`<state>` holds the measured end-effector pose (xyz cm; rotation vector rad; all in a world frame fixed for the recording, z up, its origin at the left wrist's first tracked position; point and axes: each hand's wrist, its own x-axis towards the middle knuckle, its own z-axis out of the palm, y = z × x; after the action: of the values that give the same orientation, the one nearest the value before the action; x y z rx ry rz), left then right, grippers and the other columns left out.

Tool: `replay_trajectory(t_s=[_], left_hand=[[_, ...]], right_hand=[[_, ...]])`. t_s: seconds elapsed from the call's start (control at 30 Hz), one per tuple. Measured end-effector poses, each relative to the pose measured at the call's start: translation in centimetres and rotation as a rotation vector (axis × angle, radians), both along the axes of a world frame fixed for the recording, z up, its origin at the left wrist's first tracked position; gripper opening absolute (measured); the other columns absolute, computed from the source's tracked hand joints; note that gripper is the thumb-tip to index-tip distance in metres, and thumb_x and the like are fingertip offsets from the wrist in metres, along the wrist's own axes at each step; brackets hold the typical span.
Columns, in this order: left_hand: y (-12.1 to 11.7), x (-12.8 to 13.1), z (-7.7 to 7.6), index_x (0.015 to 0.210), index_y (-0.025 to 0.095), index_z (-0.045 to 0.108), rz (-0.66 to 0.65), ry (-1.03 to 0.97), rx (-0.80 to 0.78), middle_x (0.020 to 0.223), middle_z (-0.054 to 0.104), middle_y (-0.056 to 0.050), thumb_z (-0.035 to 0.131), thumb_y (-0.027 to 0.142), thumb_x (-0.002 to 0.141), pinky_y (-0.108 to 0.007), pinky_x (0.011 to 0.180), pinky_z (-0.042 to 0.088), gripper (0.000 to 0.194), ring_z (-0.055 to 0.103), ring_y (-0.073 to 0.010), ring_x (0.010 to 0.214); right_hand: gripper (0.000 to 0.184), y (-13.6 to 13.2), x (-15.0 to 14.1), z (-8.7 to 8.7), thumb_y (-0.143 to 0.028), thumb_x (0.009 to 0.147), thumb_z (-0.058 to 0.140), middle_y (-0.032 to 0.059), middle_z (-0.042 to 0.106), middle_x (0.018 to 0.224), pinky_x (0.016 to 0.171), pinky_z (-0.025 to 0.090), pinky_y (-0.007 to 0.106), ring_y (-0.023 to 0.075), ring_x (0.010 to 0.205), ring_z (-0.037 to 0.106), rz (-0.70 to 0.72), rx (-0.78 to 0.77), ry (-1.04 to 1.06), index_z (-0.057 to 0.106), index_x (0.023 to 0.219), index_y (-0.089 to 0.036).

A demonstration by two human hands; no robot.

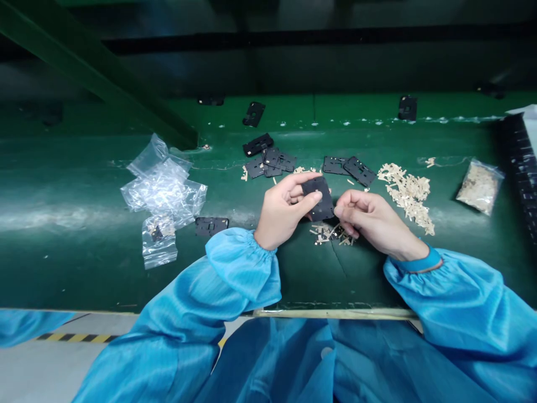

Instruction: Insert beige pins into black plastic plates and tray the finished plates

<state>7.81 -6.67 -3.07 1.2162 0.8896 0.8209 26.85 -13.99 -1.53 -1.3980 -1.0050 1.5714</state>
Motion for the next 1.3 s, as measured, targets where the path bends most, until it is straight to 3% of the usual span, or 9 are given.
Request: replay_trajectory(t_s=[0.23,0.4,0.63,0.73,1.03,1.3], left_hand=[[0.3,-0.3,-0.6,0.126,0.020,0.067,-0.052,-0.031,-0.005,0.106,0.081,-0.009,0.077,0.037,0.086,-0.020,0.057,0.058,0.044,0.077,-0.0181,0.084],[0.1,-0.2,-0.6,0.123,0.020,0.068,-0.058,-0.069,-0.014,0.104,0.081,-0.009,0.079,0.036,0.085,-0.022,0.066,0.061,0.043,0.078,-0.0206,0.092],[-0.5,0.0,-0.5,0.127,0.022,0.066,-0.092,-0.194,-0.144,0.108,0.080,-0.007,0.081,0.038,0.084,-0.023,0.073,0.062,0.048,0.078,-0.0215,0.097],[-0.7,0.2,-0.3,0.127,0.022,0.066,-0.079,-0.233,-0.197,0.107,0.080,-0.007,0.082,0.039,0.083,-0.023,0.074,0.062,0.049,0.078,-0.0220,0.098],[-1.1,0.5,0.1,0.128,0.020,0.065,-0.010,-0.237,-0.273,0.105,0.080,-0.008,0.083,0.042,0.081,-0.021,0.062,0.061,0.055,0.078,-0.0205,0.087],[-1.8,0.8,0.0,0.130,0.021,0.065,0.059,-0.227,-0.247,0.106,0.080,-0.008,0.081,0.044,0.082,-0.020,0.056,0.060,0.055,0.079,-0.0227,0.090]], right_hand=[[0.031,0.0,-0.2,0.0,-0.051,0.094,0.068,-0.0038,0.058,0.070,0.048,0.034,0.024,0.0094,0.052,0.048,-0.007,0.020,0.126,0.061,0.088,-0.021],[0.032,-0.4,-0.8,-0.1,-0.048,0.097,0.067,-0.0060,0.054,0.058,0.050,0.033,0.024,0.0087,0.050,0.044,0.041,0.089,0.062,0.058,0.086,-0.020],[0.024,-0.6,-1.1,-0.8,-0.035,0.099,0.069,-0.0075,0.054,0.059,0.050,0.032,0.021,0.0070,0.048,0.046,0.041,0.073,0.477,0.055,0.086,-0.021],[0.020,-0.7,-1.2,-0.7,-0.034,0.098,0.070,-0.0071,0.055,0.061,0.051,0.034,0.021,0.0070,0.049,0.049,0.041,0.070,0.541,0.057,0.088,-0.022],[0.014,-1.0,-1.4,-0.6,-0.032,0.095,0.074,-0.0043,0.059,0.070,0.052,0.044,0.023,0.0088,0.053,0.056,-0.013,0.252,0.229,0.064,0.096,-0.022],[0.008,-1.6,-1.8,-0.5,-0.021,0.095,0.071,0.0004,0.064,0.089,0.060,0.049,0.027,0.0114,0.069,0.060,-0.086,0.584,-0.198,0.067,0.101,-0.024]])
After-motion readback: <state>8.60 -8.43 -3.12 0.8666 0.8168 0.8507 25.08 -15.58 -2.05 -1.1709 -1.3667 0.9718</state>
